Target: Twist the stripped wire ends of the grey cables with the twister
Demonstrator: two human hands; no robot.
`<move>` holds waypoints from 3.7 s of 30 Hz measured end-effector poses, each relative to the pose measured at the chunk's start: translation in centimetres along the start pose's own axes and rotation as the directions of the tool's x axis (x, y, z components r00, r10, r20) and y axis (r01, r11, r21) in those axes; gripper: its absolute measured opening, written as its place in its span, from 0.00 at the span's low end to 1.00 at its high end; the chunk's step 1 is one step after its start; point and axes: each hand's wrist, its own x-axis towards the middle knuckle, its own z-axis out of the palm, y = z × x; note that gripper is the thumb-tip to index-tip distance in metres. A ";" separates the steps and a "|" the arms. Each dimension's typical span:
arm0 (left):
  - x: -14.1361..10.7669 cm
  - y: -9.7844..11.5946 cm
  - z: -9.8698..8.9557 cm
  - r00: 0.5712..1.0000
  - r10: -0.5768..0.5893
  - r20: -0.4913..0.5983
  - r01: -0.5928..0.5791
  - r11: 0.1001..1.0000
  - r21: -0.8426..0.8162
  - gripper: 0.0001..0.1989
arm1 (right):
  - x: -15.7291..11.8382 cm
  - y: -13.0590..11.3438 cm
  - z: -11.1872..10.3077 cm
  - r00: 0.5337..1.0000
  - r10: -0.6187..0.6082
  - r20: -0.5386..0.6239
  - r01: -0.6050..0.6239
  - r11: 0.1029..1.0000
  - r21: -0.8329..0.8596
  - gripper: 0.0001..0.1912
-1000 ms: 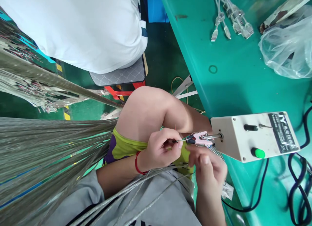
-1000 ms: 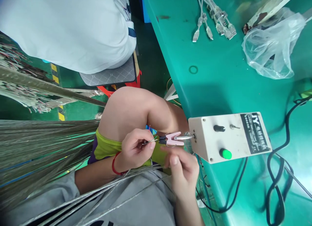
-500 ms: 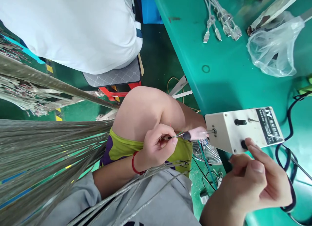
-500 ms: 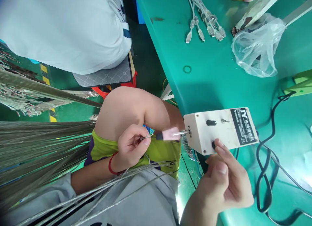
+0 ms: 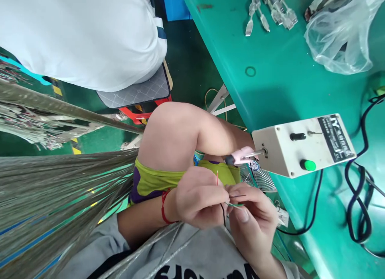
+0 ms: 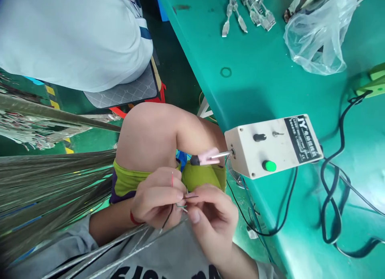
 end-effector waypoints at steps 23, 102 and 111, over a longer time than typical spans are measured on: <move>-0.3 -0.7 0.3 0.989 -0.045 0.138 0.066 0.986 -0.154 0.03 | 3.3 -2.3 1.7 0.862 0.486 0.146 -0.484 0.700 0.525 0.06; -0.4 -3.3 -1.1 0.963 -0.271 -0.005 0.271 0.963 -0.015 0.07 | 8.1 2.8 2.0 0.970 0.230 0.080 -0.232 0.769 0.596 0.13; -0.6 -3.2 -1.4 0.966 -0.259 0.015 0.259 0.966 -0.007 0.07 | 6.8 2.3 -0.2 0.980 0.150 0.132 -0.162 0.983 0.085 0.31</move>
